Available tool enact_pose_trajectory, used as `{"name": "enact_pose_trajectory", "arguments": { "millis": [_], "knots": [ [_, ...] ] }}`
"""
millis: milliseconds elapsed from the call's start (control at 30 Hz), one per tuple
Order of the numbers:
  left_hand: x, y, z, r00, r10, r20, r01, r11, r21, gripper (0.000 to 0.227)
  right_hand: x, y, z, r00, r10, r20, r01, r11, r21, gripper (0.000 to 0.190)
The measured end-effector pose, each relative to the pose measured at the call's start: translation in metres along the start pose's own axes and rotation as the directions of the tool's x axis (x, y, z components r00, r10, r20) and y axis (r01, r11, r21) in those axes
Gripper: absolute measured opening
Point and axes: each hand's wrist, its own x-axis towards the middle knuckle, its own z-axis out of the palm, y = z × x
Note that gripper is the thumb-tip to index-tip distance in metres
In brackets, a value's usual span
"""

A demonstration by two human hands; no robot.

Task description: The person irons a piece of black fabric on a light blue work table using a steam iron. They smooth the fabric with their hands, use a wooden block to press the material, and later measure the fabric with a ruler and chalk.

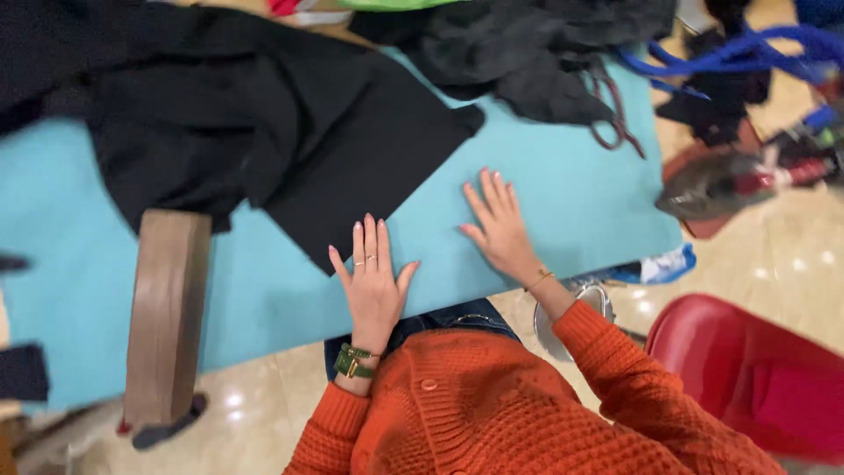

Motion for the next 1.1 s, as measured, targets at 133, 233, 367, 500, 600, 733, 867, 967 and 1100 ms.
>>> {"name": "enact_pose_trajectory", "arguments": {
  "millis": [133, 233, 367, 500, 600, 733, 867, 967, 1100],
  "knots": [
    [0.038, 0.013, 0.025, 0.994, 0.097, -0.047, -0.101, 0.991, -0.085, 0.08, -0.028, -0.007, -0.005, 0.995, 0.099, 0.004, -0.099, 0.995, -0.023, 0.067],
    [0.064, 0.021, 0.028, 0.987, 0.151, -0.06, -0.156, 0.983, -0.097, 0.081, -0.048, -0.001, -0.01, 0.979, 0.204, 0.027, -0.204, 0.979, 0.002, 0.066],
    [0.068, 0.018, 0.04, 0.981, 0.191, -0.022, -0.192, 0.973, -0.127, 0.083, -0.074, 0.009, -0.022, 0.961, 0.278, -0.007, -0.278, 0.961, 0.001, 0.065],
    [0.072, 0.024, 0.033, 0.983, 0.184, -0.009, -0.184, 0.978, -0.1, 0.082, -0.084, 0.021, -0.041, 0.943, 0.332, -0.002, -0.331, 0.943, 0.032, 0.065],
    [0.073, 0.031, 0.022, 0.985, 0.168, 0.04, -0.165, 0.983, -0.079, 0.081, -0.086, 0.032, -0.059, 0.945, 0.328, 0.004, -0.326, 0.939, 0.107, 0.065],
    [0.072, 0.035, 0.025, 0.982, 0.182, 0.047, -0.177, 0.98, -0.09, 0.085, -0.081, 0.067, -0.081, 0.959, 0.281, -0.022, -0.276, 0.952, 0.128, 0.063],
    [0.082, 0.071, 0.024, 0.984, 0.178, -0.007, -0.178, 0.984, -0.013, 0.078, -0.075, 0.117, -0.098, 0.963, 0.262, -0.062, -0.257, 0.963, 0.077, 0.063],
    [0.092, 0.097, 0.036, 0.991, 0.129, 0.042, -0.126, 0.99, -0.069, 0.079, -0.062, 0.155, -0.111, 0.972, 0.198, -0.126, -0.185, 0.977, 0.108, 0.073],
    [0.102, 0.118, 0.048, 0.999, 0.049, 0.009, -0.049, 0.999, -0.009, 0.077, -0.015, 0.193, -0.134, 0.979, 0.163, -0.119, -0.155, 0.985, 0.072, 0.067]
  ]
}}
